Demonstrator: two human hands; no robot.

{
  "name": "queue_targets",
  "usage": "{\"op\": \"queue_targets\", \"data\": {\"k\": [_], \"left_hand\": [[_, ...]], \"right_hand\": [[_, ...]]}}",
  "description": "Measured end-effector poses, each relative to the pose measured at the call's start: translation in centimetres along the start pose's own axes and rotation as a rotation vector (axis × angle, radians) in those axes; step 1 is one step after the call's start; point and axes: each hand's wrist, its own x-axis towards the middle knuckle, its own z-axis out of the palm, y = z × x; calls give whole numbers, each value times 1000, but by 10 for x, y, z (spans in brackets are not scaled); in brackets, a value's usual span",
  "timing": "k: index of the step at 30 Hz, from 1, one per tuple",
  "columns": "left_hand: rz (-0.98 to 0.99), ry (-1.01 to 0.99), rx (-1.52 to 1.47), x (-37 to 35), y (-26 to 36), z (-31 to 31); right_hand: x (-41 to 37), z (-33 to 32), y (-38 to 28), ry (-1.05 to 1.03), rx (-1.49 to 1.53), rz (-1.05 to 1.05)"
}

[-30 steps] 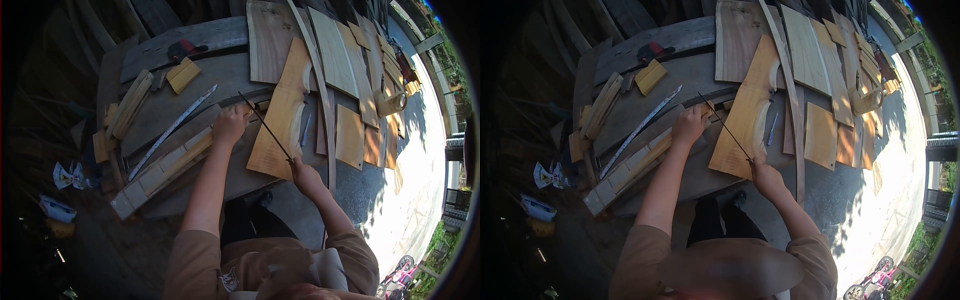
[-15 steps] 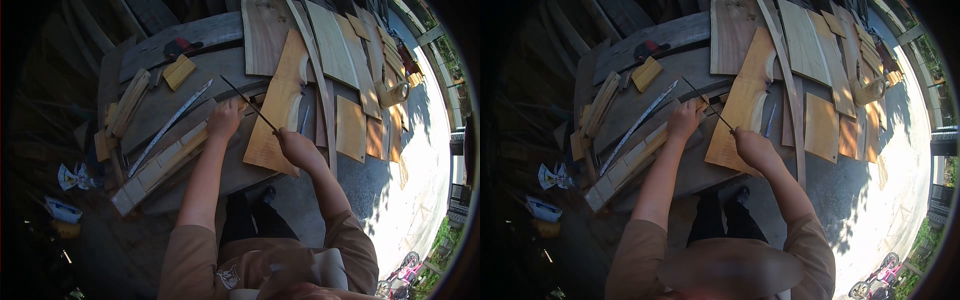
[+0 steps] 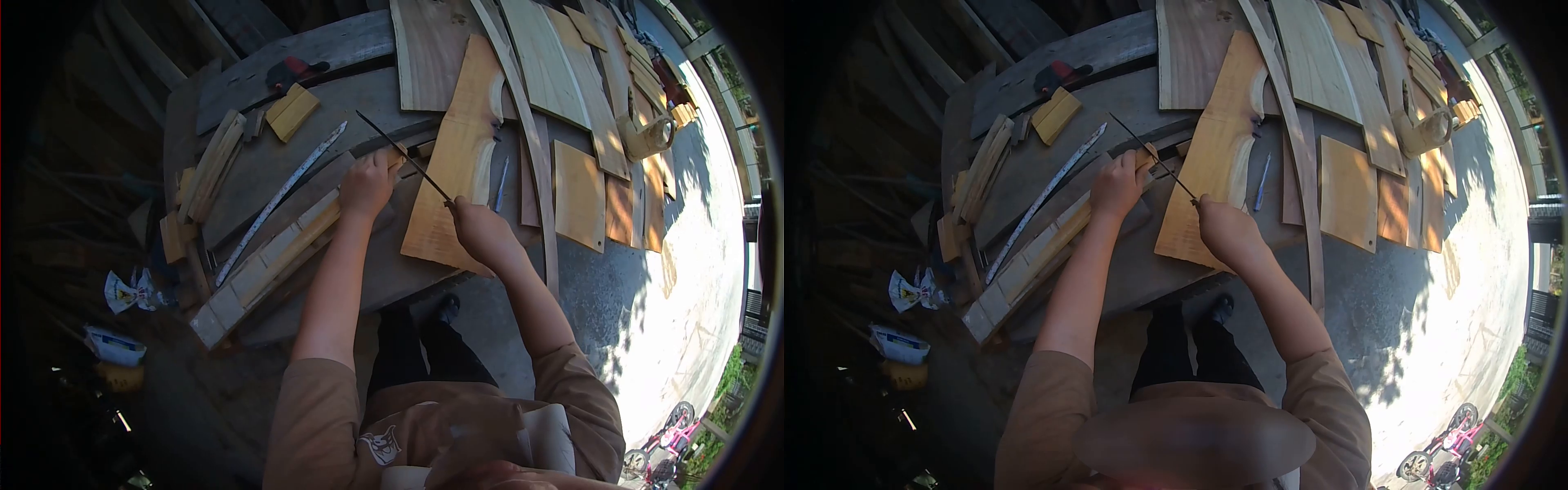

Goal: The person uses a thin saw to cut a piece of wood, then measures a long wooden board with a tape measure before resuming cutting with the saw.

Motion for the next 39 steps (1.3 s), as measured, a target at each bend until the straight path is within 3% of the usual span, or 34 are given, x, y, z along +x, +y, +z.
{"op": "queue_targets", "data": {"k": [13, 19, 23, 29, 39], "left_hand": [[8, 8, -6, 0, 0, -1], [-111, -144, -19, 3, 4, -8], [-122, -111, -44, 2, 4, -6], [-129, -135, -85, 6, 3, -8], [-118, -107, -86, 3, 1, -5]], "right_hand": [[73, 26, -21, 168, 149, -132], [24, 31, -2, 68, 114, 21], [-19, 45, 34, 176, 80, -38], [-64, 24, 33, 32, 87, 113], [57, 23, -13, 117, 98, -92]]}}
